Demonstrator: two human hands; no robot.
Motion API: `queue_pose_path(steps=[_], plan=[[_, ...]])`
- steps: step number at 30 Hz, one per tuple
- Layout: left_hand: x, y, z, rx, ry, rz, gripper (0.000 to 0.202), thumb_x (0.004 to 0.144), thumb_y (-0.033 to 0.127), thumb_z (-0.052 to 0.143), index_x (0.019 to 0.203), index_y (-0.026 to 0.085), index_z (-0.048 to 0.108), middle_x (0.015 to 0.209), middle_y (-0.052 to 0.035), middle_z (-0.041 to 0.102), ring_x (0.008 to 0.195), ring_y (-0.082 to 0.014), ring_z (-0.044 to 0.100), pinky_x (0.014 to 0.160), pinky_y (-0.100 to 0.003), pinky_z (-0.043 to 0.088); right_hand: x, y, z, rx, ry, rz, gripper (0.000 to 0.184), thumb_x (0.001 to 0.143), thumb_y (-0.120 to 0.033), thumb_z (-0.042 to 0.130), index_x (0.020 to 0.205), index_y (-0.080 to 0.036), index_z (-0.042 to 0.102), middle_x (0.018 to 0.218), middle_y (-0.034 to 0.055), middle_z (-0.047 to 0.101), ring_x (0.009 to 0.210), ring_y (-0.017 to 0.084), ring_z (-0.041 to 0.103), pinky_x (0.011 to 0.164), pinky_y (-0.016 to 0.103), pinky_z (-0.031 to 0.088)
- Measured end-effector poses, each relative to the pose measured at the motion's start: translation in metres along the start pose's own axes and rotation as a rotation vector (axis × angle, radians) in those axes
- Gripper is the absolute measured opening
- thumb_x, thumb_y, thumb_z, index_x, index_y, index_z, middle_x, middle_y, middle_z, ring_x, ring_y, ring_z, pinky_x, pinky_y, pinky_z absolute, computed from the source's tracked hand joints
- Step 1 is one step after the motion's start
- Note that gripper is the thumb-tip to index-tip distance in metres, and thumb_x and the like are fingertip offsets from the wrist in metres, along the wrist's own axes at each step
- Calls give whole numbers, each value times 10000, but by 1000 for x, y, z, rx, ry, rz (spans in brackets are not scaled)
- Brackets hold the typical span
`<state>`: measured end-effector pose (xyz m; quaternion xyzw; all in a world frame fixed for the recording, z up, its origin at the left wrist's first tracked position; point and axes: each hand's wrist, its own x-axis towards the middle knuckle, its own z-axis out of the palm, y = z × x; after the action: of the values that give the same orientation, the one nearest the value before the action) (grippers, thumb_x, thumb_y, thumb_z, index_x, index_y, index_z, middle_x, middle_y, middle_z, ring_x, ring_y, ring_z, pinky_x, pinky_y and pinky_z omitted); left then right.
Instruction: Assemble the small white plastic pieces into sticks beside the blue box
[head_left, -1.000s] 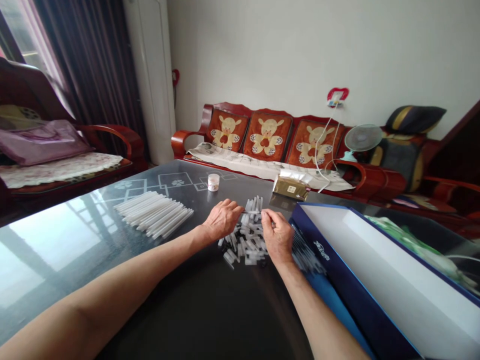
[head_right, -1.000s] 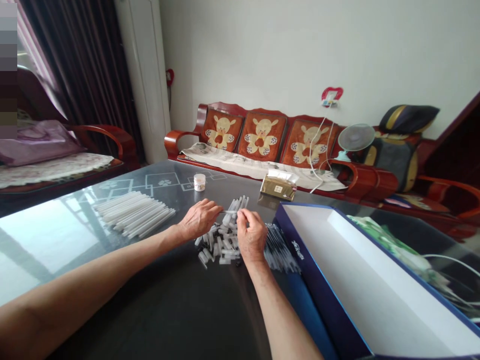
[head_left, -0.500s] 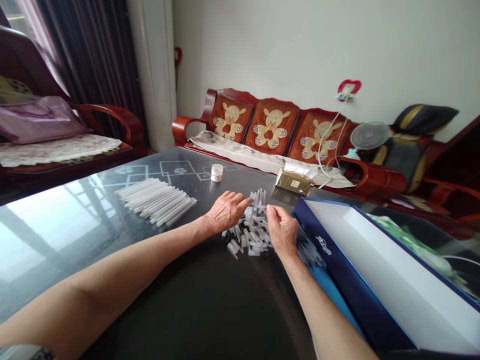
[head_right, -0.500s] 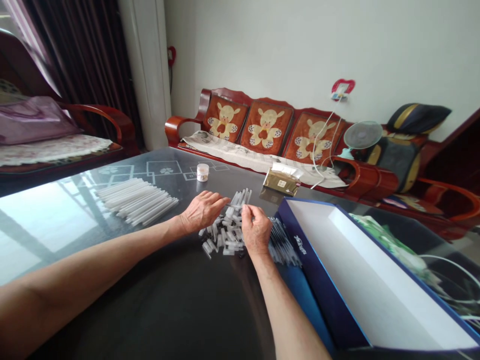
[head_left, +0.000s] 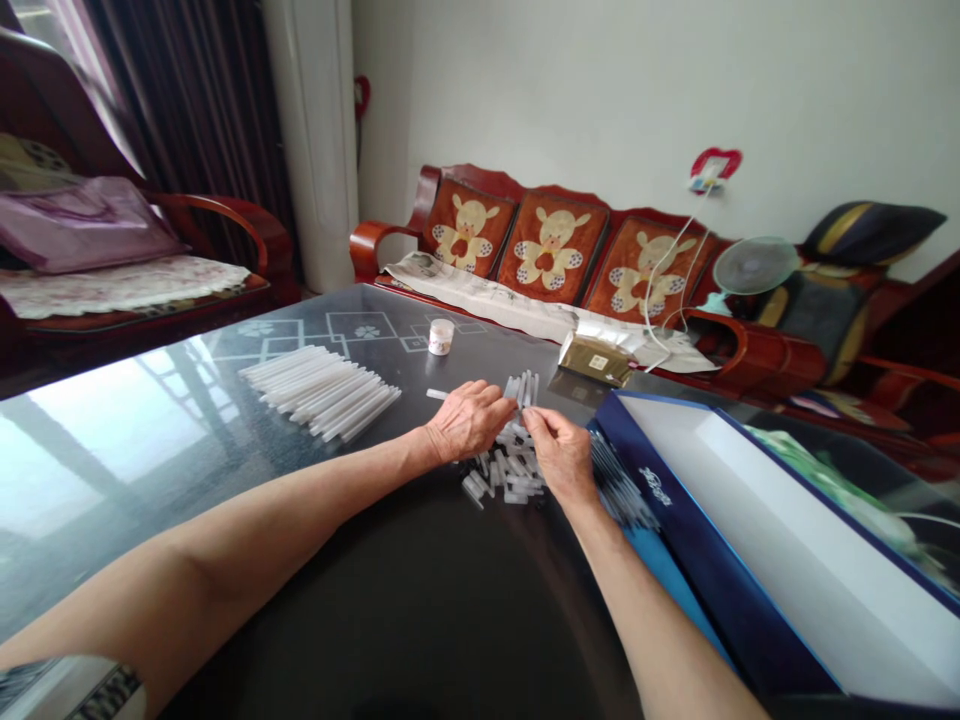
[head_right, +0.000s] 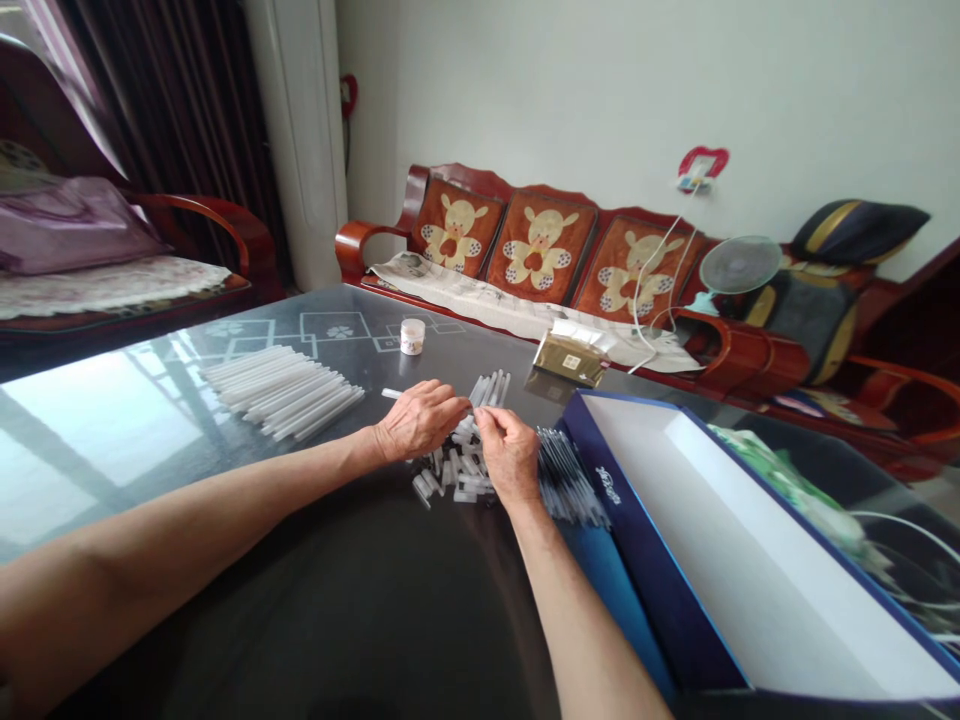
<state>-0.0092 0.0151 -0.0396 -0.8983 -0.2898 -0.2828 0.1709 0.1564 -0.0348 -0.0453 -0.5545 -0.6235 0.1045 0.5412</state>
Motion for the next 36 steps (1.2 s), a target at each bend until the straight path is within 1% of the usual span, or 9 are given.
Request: queue_pose_path(steps=[6, 10, 12, 15, 21, 27, 30, 33, 36], plan=[[-1, -2, 2, -7, 36, -5, 399, 974, 358, 261, 939, 168, 610, 754, -53, 542, 717, -181, 456, 700, -332, 334, 1, 10, 4, 143, -98, 36, 282, 767, -385, 611, 938, -177, 693, 910, 57, 721, 780, 181, 661, 732, 295, 515], [-2, -1, 4, -3, 29, -5, 389, 972, 345, 266, 919, 169, 609, 750, -55, 541, 715, -181, 457, 694, -336, 326, 0, 6, 2, -3, -29, -30, 324, 764, -383, 620, 1007, -172, 660, 933, 75, 704, 775, 176, 647, 670, 273, 500], [-2, 0, 5, 1, 31, -7, 381, 971, 340, 271, 915, 169, 607, 752, -56, 539, 720, -182, 458, 694, -338, 324, 0, 3, 0, -156, 16, -111, 271, 808, -390, 568, 915, -171, 685, 860, 76, 698, 746, 172, 633, 675, 273, 481], [-2, 0, 7, 8, 38, 1, 358, 968, 326, 280, 925, 175, 603, 757, -53, 536, 719, -183, 453, 692, -337, 323, -1, 1, -1, -299, 3, -191, 309, 857, -388, 499, 746, -181, 699, 742, 64, 677, 698, 164, 613, 686, 268, 455], [-3, 1, 7, 16, 34, -2, 328, 966, 314, 295, 945, 184, 596, 759, -44, 539, 717, -186, 452, 689, -337, 325, -1, 7, 0, -116, -36, -140, 261, 835, -379, 538, 813, -176, 701, 826, 58, 692, 751, 167, 629, 707, 261, 471], [-2, 1, 5, -2, 10, -15, 352, 970, 313, 282, 913, 171, 598, 753, -49, 554, 702, -180, 463, 681, -335, 329, 0, 13, 2, 89, -115, 13, 274, 791, -379, 584, 946, -176, 683, 931, 61, 705, 817, 178, 644, 731, 288, 503], [-2, 2, 4, 1, 17, -20, 366, 971, 318, 274, 894, 168, 598, 744, -49, 556, 698, -181, 465, 683, -337, 332, 0, 10, 0, 63, -103, 28, 348, 770, -394, 606, 1041, -179, 647, 967, 70, 700, 835, 186, 645, 727, 297, 507], [-2, 2, 5, 10, 31, -21, 376, 973, 324, 265, 884, 172, 596, 737, -44, 553, 695, -181, 463, 684, -335, 333, 1, 4, -3, -108, -6, -51, 296, 802, -422, 562, 915, -176, 681, 913, 85, 695, 828, 198, 637, 753, 312, 490], [-2, 3, 6, 10, 25, -10, 359, 971, 317, 275, 876, 175, 590, 740, -42, 550, 690, -177, 460, 680, -332, 333, 1, 3, -4, -188, 11, -122, 298, 833, -419, 517, 753, -188, 686, 817, 72, 686, 791, 193, 628, 761, 306, 473]])
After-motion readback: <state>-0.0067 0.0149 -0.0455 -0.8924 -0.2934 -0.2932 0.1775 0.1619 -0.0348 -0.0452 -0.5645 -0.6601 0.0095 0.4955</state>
